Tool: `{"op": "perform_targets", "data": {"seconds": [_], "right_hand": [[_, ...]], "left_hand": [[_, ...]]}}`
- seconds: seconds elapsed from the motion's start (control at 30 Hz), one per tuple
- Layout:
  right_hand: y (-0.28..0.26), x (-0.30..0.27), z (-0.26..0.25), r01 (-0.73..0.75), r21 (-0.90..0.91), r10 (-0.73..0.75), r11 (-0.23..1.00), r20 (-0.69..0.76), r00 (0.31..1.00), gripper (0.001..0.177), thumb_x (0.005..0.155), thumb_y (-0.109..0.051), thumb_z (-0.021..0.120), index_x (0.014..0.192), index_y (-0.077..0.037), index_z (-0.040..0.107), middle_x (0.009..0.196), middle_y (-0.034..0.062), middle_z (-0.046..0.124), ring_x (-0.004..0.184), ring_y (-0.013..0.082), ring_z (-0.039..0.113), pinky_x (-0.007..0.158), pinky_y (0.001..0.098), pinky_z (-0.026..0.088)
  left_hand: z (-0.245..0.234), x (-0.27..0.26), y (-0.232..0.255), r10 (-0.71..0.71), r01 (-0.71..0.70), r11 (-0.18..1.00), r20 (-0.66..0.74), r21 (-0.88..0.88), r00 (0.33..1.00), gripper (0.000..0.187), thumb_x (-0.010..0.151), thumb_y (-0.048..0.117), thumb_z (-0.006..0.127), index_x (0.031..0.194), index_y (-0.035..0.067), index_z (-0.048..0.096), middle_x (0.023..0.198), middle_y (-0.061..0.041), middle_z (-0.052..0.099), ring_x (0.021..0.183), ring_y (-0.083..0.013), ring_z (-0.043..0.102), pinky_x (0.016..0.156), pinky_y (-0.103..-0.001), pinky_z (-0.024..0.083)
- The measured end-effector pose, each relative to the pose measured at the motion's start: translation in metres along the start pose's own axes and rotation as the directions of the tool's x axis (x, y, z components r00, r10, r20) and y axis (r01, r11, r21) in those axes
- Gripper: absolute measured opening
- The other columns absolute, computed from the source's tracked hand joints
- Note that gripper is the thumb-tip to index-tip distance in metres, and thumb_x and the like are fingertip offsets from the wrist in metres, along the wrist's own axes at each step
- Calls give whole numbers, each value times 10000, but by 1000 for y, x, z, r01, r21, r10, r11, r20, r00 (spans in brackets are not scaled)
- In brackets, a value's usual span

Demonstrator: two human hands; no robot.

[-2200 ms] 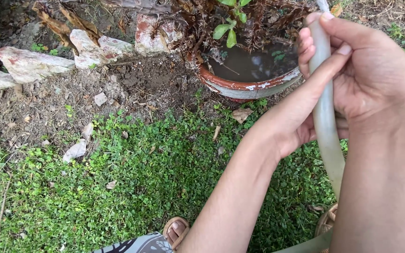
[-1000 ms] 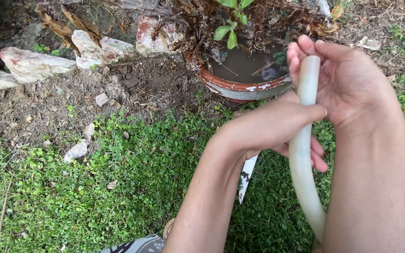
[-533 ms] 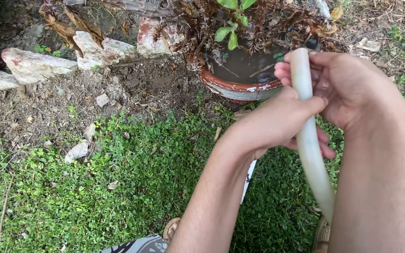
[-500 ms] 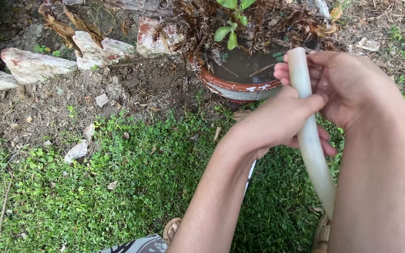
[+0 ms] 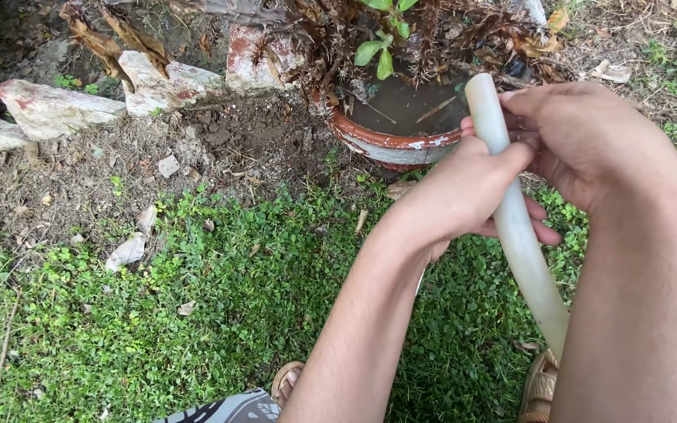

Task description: Cutting a garden hose and tending to a potted plant outdoors.

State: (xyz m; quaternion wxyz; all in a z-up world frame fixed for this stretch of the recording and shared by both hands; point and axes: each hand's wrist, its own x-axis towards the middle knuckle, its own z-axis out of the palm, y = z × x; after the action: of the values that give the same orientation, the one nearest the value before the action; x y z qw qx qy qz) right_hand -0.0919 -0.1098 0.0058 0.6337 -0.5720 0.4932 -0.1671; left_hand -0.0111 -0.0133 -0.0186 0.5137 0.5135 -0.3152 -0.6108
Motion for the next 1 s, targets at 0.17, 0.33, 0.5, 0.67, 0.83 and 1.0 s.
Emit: {"op": "perform_targets", "data": {"seconds": [0.17, 0.33, 0.5, 0.67, 0.83, 1.0], "right_hand": [[8, 2, -12, -14, -173, 24, 985, 56, 998, 317, 1058, -194, 513, 1183, 41, 684, 1072, 175, 713, 948, 240, 686, 867, 359, 592], [25, 7, -25, -105, -520, 246, 848, 210, 946, 409, 1081, -232, 439, 1264, 54, 667, 1161, 228, 765, 1089, 295, 751, 1030, 382, 534], [92, 23, -18, -164, -488, 372, 857, 367, 852, 364, 998, -239, 570, 1265, -10, 665, 1205, 156, 773, 1119, 234, 754, 1006, 361, 536], [205, 61, 7, -309, -405, 467, 860, 386, 795, 342, 981, -303, 594, 1238, -85, 654, 1190, 88, 734, 1066, 197, 718, 958, 375, 585], [341, 125, 51, -361, 294, 257, 885, 339, 905, 338, 1029, -339, 606, 1269, -114, 684, 1086, 69, 698, 935, 186, 642, 795, 355, 536], [240, 32, 75, -274, -441, 265, 855, -83, 961, 412, 957, -481, 590, 1172, -151, 711, 1013, 69, 748, 942, 222, 738, 810, 398, 588]], "left_hand": [[-16, 0, -4, -66, 66, 997, 17, -37, 998, 408, 1026, 296, 427, 1288, -8, 352, 799, -190, 692, 674, -341, 774, 599, -412, 676], [-35, -9, 0, -75, 76, 994, -7, 77, 997, 451, 1040, 332, 412, 1061, -109, 500, 782, -190, 740, 673, -295, 802, 590, -394, 673], [-35, -26, 17, -115, 117, 986, -27, 116, 993, 367, 1019, 308, 426, 1080, -53, 457, 770, -211, 752, 648, -287, 786, 569, -391, 671], [-39, -28, 9, -183, 177, 976, 38, 129, 982, 381, 1022, 257, 462, 1156, -96, 418, 763, -194, 738, 626, -282, 780, 512, -383, 643], [-37, -29, 4, -229, 196, 957, 146, 212, 962, 372, 1000, 234, 460, 1260, -8, 350, 768, -171, 728, 624, -266, 769, 496, -374, 616], [-44, -34, 4, -270, 232, 929, 100, 287, 958, 393, 999, 241, 473, 1272, -22, 369, 765, -164, 738, 626, -247, 775, 549, -373, 685]]}}
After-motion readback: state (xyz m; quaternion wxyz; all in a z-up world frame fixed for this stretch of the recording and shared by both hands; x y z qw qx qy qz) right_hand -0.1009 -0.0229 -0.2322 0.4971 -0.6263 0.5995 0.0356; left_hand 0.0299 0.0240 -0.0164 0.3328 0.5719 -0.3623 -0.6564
